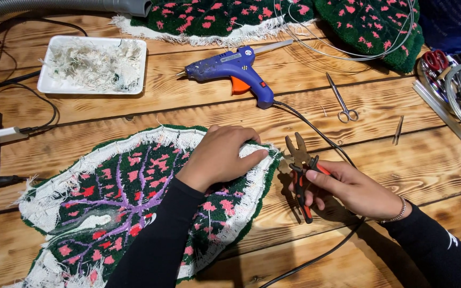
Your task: Trimming the edges and applying wire to a leaf-shaped decorative rug piece.
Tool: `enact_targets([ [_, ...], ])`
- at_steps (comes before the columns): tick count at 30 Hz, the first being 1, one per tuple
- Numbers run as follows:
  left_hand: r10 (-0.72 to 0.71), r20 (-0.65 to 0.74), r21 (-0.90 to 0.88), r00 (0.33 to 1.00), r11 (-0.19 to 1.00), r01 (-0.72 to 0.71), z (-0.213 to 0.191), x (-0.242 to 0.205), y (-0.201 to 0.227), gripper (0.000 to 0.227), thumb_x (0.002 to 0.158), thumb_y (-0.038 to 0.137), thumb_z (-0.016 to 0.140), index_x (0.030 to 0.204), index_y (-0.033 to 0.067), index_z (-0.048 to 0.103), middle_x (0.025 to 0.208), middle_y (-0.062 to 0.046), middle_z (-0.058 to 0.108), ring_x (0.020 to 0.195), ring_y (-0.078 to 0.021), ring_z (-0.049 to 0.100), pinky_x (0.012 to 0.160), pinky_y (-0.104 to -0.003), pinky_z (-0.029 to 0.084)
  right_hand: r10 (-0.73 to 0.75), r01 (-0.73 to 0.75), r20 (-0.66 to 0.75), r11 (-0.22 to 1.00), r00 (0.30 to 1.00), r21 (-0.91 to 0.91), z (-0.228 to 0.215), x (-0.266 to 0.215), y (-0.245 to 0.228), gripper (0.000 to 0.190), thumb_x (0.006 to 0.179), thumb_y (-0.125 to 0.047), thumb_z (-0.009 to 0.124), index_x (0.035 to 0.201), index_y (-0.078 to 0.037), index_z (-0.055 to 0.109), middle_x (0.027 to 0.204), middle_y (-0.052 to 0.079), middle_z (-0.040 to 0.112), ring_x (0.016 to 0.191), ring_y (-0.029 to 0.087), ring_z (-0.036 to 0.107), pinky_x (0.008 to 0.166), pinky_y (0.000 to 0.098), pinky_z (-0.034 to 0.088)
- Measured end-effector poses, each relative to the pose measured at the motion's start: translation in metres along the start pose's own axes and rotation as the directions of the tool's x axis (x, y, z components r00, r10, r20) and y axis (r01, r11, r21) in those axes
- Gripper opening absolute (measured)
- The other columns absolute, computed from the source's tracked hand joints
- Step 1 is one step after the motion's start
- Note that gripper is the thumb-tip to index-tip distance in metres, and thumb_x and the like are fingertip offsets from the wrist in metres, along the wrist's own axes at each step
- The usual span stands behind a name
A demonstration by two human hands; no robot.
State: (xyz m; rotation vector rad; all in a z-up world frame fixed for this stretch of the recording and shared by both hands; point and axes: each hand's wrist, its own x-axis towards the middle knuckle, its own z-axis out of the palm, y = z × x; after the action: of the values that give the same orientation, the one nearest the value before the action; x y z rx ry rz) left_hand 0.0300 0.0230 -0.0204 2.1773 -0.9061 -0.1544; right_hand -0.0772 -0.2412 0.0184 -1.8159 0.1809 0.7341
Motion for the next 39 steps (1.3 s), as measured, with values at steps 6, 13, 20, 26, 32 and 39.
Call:
enact_targets([
  [6, -0.092, 0.175, 0.045, 0.98, 0.995, 0.085, -0.018, 0.034, -0.019, 0.035, 0.086, 0.047, 0.072, 0.091, 0.0126, 0.077, 0.088, -0.011, 0.076, 0.088, -0.0291, 0.072, 0.08, -0.042, 0.053, -0.075, 0.071, -0.061, 0.995, 0.995, -0.073, -0.003, 0.003, 0.0, 0.042, 0.102, -0.033, 0.05, 0.11, -0.003, 0.079, 0.082, 0.0, 0.069, 0.073, 0.009, 0.056, 0.069, 0.0269, 0.049],
  [13, -0.118, 0.102, 0.038, 0.988, 0.993, 0.115, -0.047, 0.057, -0.016, 0.037, 0.083, 0.047, 0.076, 0.088, 0.0101, 0.077, 0.086, -0.011, 0.075, 0.083, -0.0266, 0.073, 0.076, -0.039, 0.054, -0.121, 0.121, -0.011, 0.991, 0.993, 0.053, -0.012, 0.016, -0.025, 0.042, 0.103, -0.033, 0.049, 0.116, -0.001, 0.074, 0.09, 0.0, 0.071, 0.078, 0.009, 0.06, 0.074, 0.0267, 0.052],
  [20, -0.164, 0.007, 0.049, 0.986, 0.985, 0.163, -0.05, 0.055, -0.008, 0.036, 0.082, 0.045, 0.076, 0.084, 0.0094, 0.079, 0.08, -0.011, 0.075, 0.077, -0.0268, 0.071, 0.072, -0.04, 0.053, -0.09, 0.082, -0.105, 0.994, 0.99, -0.076, -0.01, 0.038, -0.04, 0.038, 0.102, -0.034, 0.05, 0.099, 0.002, 0.064, 0.078, 0.011, 0.072, 0.073, 0.019, 0.072, 0.068, 0.0337, 0.057],
  [26, -0.14, 0.032, -0.067, 0.99, 0.988, 0.142, -0.058, 0.052, -0.015, 0.037, 0.087, 0.043, 0.073, 0.083, 0.0071, 0.077, 0.072, -0.009, 0.073, 0.066, -0.0209, 0.069, 0.065, -0.037, 0.052, -0.129, 0.124, -0.089, 0.99, 0.988, -0.064, -0.002, 0.046, -0.044, 0.038, 0.102, -0.033, 0.05, 0.101, 0.002, 0.065, 0.084, 0.009, 0.07, 0.072, 0.019, 0.072, 0.07, 0.0353, 0.062],
  [32, -0.108, 0.032, -0.149, 0.994, 0.982, 0.112, -0.057, 0.051, -0.022, 0.038, 0.088, 0.043, 0.073, 0.083, 0.0061, 0.076, 0.069, -0.006, 0.071, 0.063, -0.0151, 0.065, 0.062, -0.034, 0.051, -0.118, 0.107, -0.089, 0.988, 0.989, -0.116, -0.004, 0.046, -0.056, 0.038, 0.101, -0.032, 0.051, 0.103, 0.002, 0.066, 0.091, 0.008, 0.071, 0.075, 0.018, 0.073, 0.072, 0.0361, 0.063],
  [39, -0.177, -0.035, -0.108, 0.984, 0.979, 0.173, -0.053, 0.051, -0.025, 0.038, 0.082, 0.046, 0.077, 0.084, 0.0081, 0.077, 0.072, -0.007, 0.073, 0.065, -0.0189, 0.07, 0.065, -0.034, 0.053, 0.019, -0.016, -0.066, 0.999, 0.998, 0.042, -0.003, 0.032, -0.08, 0.036, 0.101, -0.029, 0.051, 0.106, 0.003, 0.067, 0.087, 0.018, 0.074, 0.075, 0.023, 0.075, 0.076, 0.0358, 0.061],
])
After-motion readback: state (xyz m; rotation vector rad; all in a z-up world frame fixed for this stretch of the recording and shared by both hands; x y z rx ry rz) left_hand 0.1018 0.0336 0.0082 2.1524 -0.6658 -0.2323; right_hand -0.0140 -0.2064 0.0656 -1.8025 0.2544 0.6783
